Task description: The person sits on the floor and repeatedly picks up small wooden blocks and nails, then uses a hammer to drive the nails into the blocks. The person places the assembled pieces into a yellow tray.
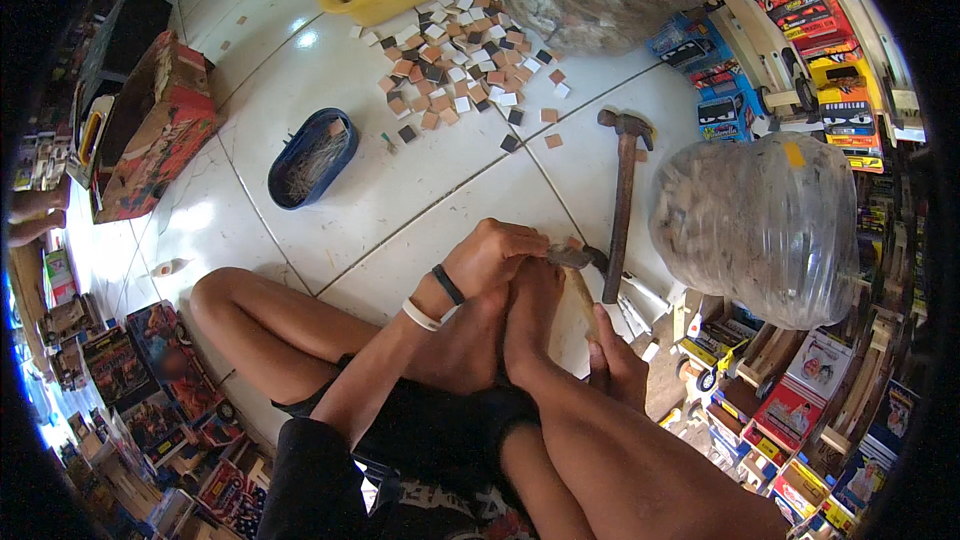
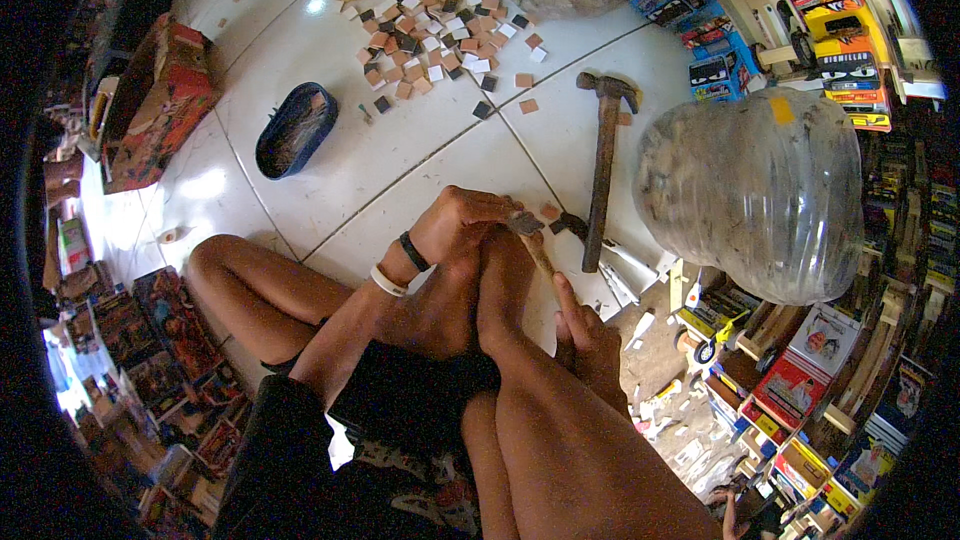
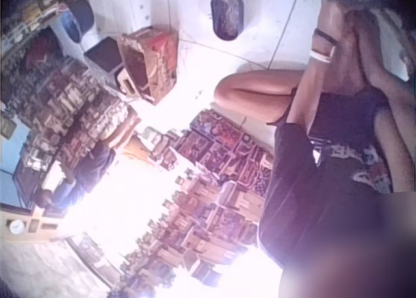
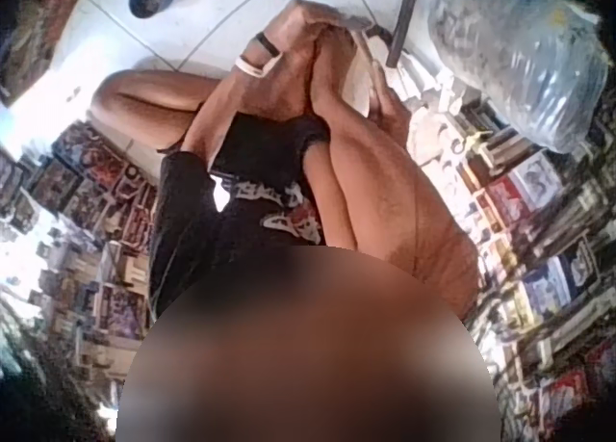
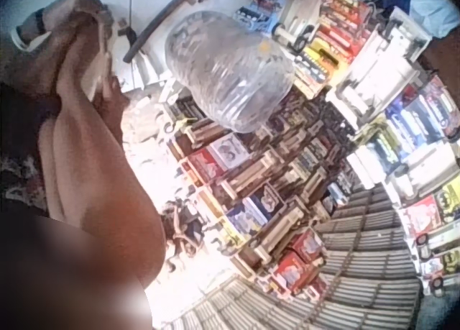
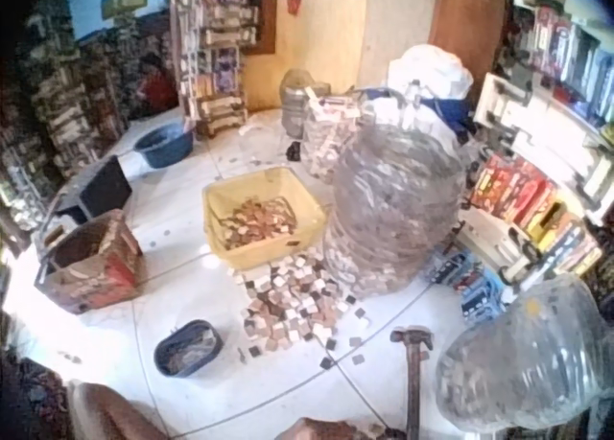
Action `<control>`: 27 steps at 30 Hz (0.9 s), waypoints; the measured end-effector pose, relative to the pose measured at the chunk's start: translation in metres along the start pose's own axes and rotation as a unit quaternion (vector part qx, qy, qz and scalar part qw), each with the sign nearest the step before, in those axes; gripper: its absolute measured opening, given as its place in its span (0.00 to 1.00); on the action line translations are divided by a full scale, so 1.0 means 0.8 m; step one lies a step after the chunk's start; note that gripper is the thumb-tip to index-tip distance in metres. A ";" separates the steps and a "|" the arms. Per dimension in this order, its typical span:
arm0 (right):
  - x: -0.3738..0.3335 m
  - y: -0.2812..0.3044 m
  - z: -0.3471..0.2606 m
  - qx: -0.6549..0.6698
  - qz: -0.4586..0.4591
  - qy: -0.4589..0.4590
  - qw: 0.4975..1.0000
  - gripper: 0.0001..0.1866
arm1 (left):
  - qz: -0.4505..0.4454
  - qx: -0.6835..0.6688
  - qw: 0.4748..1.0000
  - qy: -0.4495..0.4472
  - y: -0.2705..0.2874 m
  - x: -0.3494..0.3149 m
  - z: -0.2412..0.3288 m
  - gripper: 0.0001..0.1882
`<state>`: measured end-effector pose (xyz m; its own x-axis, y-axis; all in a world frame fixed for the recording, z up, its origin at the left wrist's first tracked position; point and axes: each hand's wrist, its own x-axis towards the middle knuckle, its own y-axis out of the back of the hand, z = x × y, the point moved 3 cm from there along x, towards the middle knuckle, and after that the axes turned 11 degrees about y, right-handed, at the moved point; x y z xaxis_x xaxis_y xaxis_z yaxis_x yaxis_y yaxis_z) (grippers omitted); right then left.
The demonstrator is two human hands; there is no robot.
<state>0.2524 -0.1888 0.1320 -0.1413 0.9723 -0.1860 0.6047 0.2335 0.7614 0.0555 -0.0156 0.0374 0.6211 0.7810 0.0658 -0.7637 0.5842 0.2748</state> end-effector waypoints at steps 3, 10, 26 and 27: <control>-0.010 -0.008 0.006 -0.021 -0.015 -0.001 1.000 0.33 | -0.008 -0.001 1.000 -0.008 0.000 0.004 -0.004 0.19; -0.024 -0.027 0.023 0.008 -0.004 -0.013 1.000 0.38 | -0.027 -0.016 0.999 -0.006 0.001 0.007 -0.016 0.17; -0.018 -0.029 0.019 -0.044 0.066 0.045 0.996 0.36 | -0.025 -0.039 0.999 -0.022 -0.005 0.010 -0.021 0.14; -0.017 -0.032 0.023 -0.052 0.003 0.005 0.999 0.36 | -0.021 -0.030 0.999 -0.021 -0.005 0.010 -0.021 0.14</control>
<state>0.2533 -0.2079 0.1032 -0.1458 0.9737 -0.1749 0.5215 0.2259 0.8228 0.0603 -0.0078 0.0205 0.6585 0.7464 0.0968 -0.7454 0.6290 0.2209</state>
